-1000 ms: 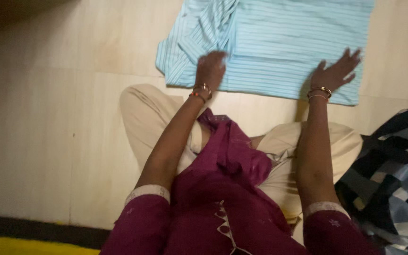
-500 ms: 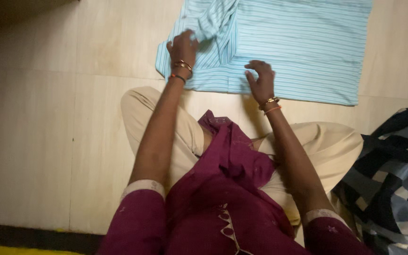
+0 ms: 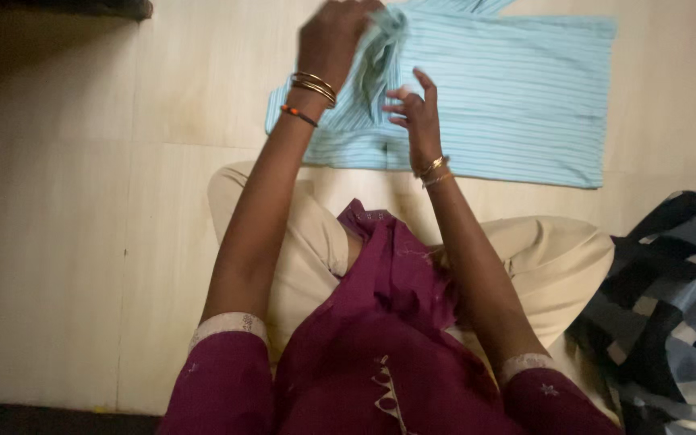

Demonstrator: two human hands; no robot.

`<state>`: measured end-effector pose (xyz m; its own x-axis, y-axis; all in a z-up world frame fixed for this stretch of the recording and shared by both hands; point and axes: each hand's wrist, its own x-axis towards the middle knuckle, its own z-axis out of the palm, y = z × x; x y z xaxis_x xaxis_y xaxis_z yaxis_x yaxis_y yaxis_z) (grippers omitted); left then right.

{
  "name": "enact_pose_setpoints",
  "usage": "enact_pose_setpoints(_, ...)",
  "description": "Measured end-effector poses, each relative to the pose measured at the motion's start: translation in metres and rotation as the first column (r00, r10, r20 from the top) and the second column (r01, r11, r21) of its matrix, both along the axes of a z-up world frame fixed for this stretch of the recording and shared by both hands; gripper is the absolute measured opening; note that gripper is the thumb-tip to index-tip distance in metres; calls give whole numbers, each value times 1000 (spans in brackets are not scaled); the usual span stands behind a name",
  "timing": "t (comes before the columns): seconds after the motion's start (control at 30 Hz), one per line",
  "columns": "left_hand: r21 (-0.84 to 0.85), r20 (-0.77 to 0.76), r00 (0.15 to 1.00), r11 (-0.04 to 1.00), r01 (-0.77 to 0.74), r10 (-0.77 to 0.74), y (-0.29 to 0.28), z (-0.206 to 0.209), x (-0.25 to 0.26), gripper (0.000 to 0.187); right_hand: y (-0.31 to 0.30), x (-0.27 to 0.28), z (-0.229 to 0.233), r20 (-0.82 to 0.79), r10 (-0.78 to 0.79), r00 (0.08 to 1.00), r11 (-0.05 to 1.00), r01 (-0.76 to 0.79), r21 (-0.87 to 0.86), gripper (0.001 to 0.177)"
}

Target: The person folds a light blue striped shirt and places it inside a patterned bag while sitting on the floor.

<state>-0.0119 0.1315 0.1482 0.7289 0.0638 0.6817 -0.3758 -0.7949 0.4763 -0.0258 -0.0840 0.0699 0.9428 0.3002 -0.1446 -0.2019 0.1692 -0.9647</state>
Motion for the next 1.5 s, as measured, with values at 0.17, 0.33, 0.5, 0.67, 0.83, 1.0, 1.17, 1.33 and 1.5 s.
enact_pose_setpoints(0.17, 69, -237, 948, 970, 234, -212, -39, -17, -31, 16, -12, 57, -48, -556, -28, 831, 853, 310, 420, 33)
enact_pose_setpoints(0.33, -589, -576, 812, 735, -335, -92, -40, -113, -43, 25, -42, 65, -147, -712, -118, 692, 745, 535, 397, 22)
enact_pose_setpoints(0.5, -65, -599, 796, 985, -159, 89, -36, -181, -60, 40, -34, 43, -106, -507, -182, 842, 927, 320, 198, 35)
enact_pose_setpoints(0.67, 327, -875, 405, 940, 95, 264, -35, -167, -55, 113, -92, 85, -62, -361, -25, 932, 536, 317, 782, 28)
enact_pose_setpoints(0.83, 389, -860, 407, 912, 130, 309, -33, -187, -60, 123, -138, 122, -104, -569, -533, 626, 761, 649, 2, 35)
enact_pose_setpoints(1.0, 361, -863, 423, 923, 134, 276, -30, -202, -59, 123, -175, 157, -130, -234, -649, 724, 740, 527, -418, 36)
enact_pose_setpoints(1.17, 365, -887, 358, 918, 152, 293, -30, -199, -53, 127, -175, 181, -101, -127, -686, 716, 680, 568, -463, 46)
enact_pose_setpoints(1.33, 346, -894, 355, 925, 158, 274, -29, -199, -52, 125, -172, 231, -88, -122, -468, 875, 881, 451, -143, 55)
enact_pose_setpoints(1.5, 321, -908, 333, 932, 167, 254, -27, -192, -51, 124, -166, 272, -92, 921, 299, 251, 382, 853, -356, 55)
